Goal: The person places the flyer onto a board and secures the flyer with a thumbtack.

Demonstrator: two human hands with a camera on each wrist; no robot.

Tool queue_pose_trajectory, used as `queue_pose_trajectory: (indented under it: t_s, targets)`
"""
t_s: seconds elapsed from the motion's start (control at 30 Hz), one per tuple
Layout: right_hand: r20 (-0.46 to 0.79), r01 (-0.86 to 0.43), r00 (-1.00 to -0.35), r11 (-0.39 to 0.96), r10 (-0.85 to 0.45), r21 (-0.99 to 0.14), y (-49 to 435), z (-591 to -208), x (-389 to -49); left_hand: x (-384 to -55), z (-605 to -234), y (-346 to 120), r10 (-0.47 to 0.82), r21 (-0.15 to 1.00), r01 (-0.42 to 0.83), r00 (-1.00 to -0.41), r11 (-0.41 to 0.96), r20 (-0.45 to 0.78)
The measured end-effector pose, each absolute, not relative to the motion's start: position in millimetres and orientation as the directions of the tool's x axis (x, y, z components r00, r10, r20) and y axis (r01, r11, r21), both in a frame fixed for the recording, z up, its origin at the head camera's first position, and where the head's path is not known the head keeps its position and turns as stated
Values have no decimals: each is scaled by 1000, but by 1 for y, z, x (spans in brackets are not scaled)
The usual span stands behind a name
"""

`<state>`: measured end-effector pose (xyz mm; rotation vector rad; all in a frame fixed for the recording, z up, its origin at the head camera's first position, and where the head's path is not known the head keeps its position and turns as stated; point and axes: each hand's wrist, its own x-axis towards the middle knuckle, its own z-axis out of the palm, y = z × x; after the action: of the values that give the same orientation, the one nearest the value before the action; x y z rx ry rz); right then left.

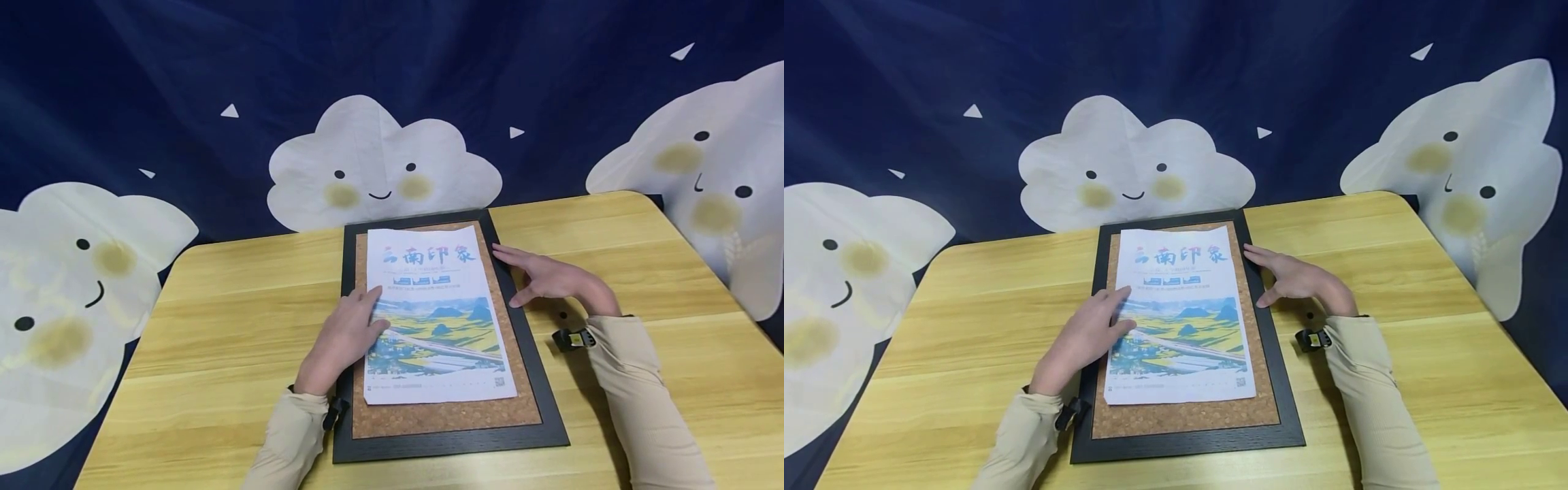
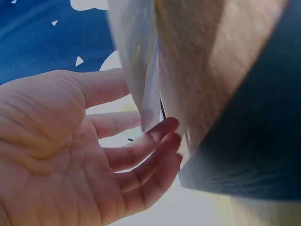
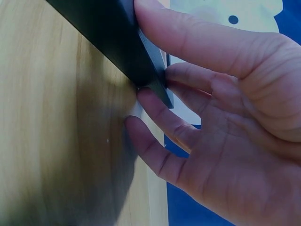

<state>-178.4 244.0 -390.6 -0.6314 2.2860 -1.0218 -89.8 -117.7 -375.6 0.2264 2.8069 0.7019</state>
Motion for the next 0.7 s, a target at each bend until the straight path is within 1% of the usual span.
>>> queue_pose_trajectory:
  t_s: [0.17, 0.4, 0.53, 0.6, 0.7]
  targets:
    - [-295, -185, -741, 606, -603, -774, 243, -390, -178, -90, -374, -121, 200, 417, 116, -966, 901, -165]
    - [-293, -188, -745, 610, -600, -770, 243, -390, -178, -89, -372, -123, 233, 400, 137, -951, 906, -201]
    - [-286, -199, -749, 615, -598, -763, 244, -388, -177, -88, -372, -125, 245, 388, 157, -951, 908, -189]
    - [-282, -196, -761, 622, -584, -758, 246, -385, -176, -88, -372, -127, 242, 373, 163, -954, 913, -174]
    - [-272, -187, -803, 657, -531, -731, 251, -377, -174, -88, -373, -129, 236, 362, 165, -958, 917, -161]
